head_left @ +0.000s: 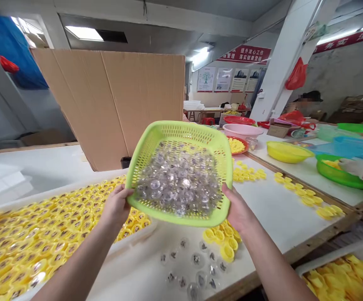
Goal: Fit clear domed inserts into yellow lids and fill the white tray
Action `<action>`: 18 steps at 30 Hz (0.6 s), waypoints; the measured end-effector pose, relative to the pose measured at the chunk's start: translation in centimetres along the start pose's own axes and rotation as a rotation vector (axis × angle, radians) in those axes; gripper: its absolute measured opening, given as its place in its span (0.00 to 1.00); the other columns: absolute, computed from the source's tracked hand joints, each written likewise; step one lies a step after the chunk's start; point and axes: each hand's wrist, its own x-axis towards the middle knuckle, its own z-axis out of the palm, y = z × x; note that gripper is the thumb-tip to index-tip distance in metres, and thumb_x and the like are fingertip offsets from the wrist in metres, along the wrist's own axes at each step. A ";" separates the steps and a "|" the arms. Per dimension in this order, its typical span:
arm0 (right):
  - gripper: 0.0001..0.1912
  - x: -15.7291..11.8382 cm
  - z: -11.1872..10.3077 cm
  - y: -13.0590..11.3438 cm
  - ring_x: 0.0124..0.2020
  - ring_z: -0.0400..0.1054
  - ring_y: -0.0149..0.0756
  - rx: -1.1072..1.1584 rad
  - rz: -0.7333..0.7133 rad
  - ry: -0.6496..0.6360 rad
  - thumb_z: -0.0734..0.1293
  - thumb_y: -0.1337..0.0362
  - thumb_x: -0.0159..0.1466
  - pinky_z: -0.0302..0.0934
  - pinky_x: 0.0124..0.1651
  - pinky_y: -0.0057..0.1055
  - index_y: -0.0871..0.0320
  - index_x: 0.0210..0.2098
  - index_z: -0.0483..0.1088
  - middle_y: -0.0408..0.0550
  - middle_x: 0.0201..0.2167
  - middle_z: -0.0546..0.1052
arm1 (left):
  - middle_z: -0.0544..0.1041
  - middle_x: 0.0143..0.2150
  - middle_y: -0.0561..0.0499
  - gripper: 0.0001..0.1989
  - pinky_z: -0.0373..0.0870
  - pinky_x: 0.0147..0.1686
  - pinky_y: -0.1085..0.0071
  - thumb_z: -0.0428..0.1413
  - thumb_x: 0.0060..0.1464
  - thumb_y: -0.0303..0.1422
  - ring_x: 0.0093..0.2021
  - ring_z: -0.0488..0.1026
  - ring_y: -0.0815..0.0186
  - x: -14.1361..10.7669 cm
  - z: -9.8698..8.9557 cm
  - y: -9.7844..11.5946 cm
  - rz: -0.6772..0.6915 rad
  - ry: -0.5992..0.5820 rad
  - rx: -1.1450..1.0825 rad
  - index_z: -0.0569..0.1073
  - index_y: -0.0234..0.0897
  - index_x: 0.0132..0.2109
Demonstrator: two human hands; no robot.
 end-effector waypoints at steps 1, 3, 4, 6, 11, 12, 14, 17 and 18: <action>0.26 -0.5 -0.1 -0.1 0.49 0.68 0.44 0.026 -0.008 0.033 0.71 0.52 0.54 0.64 0.49 0.41 0.52 0.50 0.67 0.48 0.48 0.75 | 0.67 0.18 0.57 0.10 0.60 0.18 0.80 0.59 0.28 0.22 0.19 0.63 0.73 0.4 0.8 -0.7 -0.015 -0.028 -0.011 0.66 0.34 0.22; 0.27 -1.1 -0.5 -0.3 0.49 0.67 0.43 0.009 -0.041 0.126 0.72 0.56 0.53 0.64 0.49 0.40 0.50 0.51 0.66 0.45 0.48 0.74 | 0.68 0.19 0.56 0.09 0.61 0.19 0.78 0.58 0.29 0.22 0.21 0.64 0.72 1.1 2.2 -2.1 -0.040 -0.080 -0.029 0.66 0.34 0.23; 0.28 -1.2 -0.8 -0.4 0.49 0.67 0.43 -0.004 -0.058 0.175 0.73 0.57 0.53 0.65 0.48 0.40 0.49 0.52 0.66 0.45 0.48 0.74 | 0.68 0.20 0.56 0.09 0.61 0.20 0.78 0.57 0.31 0.22 0.21 0.65 0.72 1.4 2.8 -2.7 -0.051 -0.102 -0.034 0.66 0.34 0.24; 0.29 -1.4 -1.3 -0.5 0.49 0.67 0.43 -0.019 -0.091 0.268 0.73 0.58 0.52 0.66 0.47 0.39 0.47 0.52 0.66 0.44 0.48 0.74 | 0.68 0.21 0.56 0.07 0.62 0.21 0.77 0.58 0.37 0.23 0.21 0.65 0.72 2.0 3.8 -3.8 -0.072 -0.141 -0.036 0.66 0.33 0.25; 0.30 -2.0 -1.3 -0.1 0.48 0.67 0.43 -0.111 -0.165 0.417 0.72 0.57 0.51 0.67 0.44 0.38 0.46 0.53 0.66 0.44 0.48 0.73 | 0.69 0.28 0.55 0.09 0.65 0.24 0.75 0.52 0.58 0.35 0.24 0.65 0.73 3.6 5.4 -6.1 -0.149 -0.149 0.015 0.69 0.32 0.37; 0.31 -2.2 -0.9 0.3 0.47 0.68 0.44 -0.135 -0.174 0.440 0.72 0.56 0.52 0.67 0.43 0.38 0.46 0.54 0.65 0.45 0.49 0.72 | 0.70 0.30 0.54 0.10 0.66 0.25 0.74 0.52 0.59 0.36 0.25 0.66 0.73 4.0 5.5 -6.4 -0.162 -0.137 0.030 0.69 0.32 0.39; 0.33 -2.8 -0.3 1.3 0.47 0.68 0.45 -0.165 -0.179 0.466 0.71 0.55 0.53 0.67 0.41 0.39 0.46 0.57 0.61 0.47 0.50 0.72 | 0.72 0.32 0.52 0.12 0.68 0.28 0.71 0.52 0.58 0.38 0.27 0.68 0.71 4.7 5.9 -6.8 -0.186 -0.114 0.053 0.70 0.32 0.41; 0.35 -3.7 0.1 2.8 0.46 0.68 0.44 -0.240 -0.235 0.484 0.68 0.54 0.54 0.67 0.42 0.38 0.46 0.60 0.57 0.47 0.51 0.71 | 0.75 0.33 0.48 0.17 0.69 0.31 0.68 0.54 0.54 0.43 0.30 0.72 0.66 5.7 6.3 -7.0 -0.214 -0.104 0.063 0.72 0.32 0.42; 0.35 -4.0 0.1 3.3 0.47 0.68 0.44 -0.281 -0.266 0.492 0.68 0.54 0.55 0.66 0.43 0.38 0.47 0.61 0.56 0.47 0.51 0.71 | 0.75 0.33 0.47 0.19 0.69 0.31 0.68 0.54 0.53 0.46 0.31 0.73 0.64 5.9 6.4 -7.0 -0.224 -0.107 0.059 0.73 0.33 0.42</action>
